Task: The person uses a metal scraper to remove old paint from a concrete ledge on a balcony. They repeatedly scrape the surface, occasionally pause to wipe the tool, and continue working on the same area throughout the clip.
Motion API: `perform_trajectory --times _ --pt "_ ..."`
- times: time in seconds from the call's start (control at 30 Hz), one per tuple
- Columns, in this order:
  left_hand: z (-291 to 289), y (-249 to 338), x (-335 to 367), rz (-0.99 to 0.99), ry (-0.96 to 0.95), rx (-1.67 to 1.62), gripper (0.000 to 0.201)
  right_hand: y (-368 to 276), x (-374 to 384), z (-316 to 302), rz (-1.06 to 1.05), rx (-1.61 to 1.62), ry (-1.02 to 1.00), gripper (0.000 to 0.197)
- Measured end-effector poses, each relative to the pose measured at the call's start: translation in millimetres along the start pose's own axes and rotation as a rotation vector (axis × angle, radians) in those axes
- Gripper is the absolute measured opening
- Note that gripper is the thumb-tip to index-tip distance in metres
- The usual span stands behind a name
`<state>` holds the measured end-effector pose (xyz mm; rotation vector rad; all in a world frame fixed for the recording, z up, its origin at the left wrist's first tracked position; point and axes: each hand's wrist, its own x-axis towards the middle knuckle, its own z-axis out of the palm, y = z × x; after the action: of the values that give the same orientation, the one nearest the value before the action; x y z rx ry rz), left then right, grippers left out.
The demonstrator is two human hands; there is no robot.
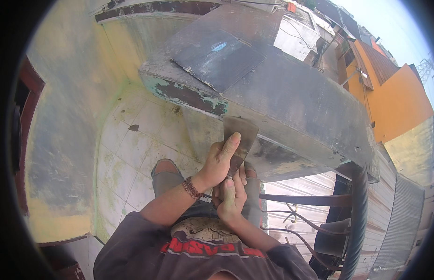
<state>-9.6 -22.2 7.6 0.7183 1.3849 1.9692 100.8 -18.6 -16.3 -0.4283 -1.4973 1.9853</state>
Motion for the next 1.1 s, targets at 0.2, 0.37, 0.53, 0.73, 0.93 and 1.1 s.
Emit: perform_trajectory --times 0.2,0.37,0.53,0.73,0.93,1.1 --pt "0 15 0 -0.005 -0.007 0.066 0.055 -2 3 6 0.001 0.007 0.033 0.062" --pt "-4 30 12 0.025 -0.077 -0.044 0.053 -10 15 11 -0.004 0.092 -0.016 0.063" --pt "-8 -6 5 0.13 -0.008 0.192 0.055 4 2 5 0.041 0.072 0.02 0.062" --pt "-3 23 7 0.065 -0.046 0.008 0.053 -6 10 12 -0.051 0.011 0.007 0.062" --pt "-1 36 2 -0.087 -0.1 -0.096 0.051 -10 7 14 -0.019 0.076 0.022 0.063" --pt "-3 18 5 0.062 -0.057 0.022 0.052 -2 0 13 0.004 0.067 0.054 0.062"
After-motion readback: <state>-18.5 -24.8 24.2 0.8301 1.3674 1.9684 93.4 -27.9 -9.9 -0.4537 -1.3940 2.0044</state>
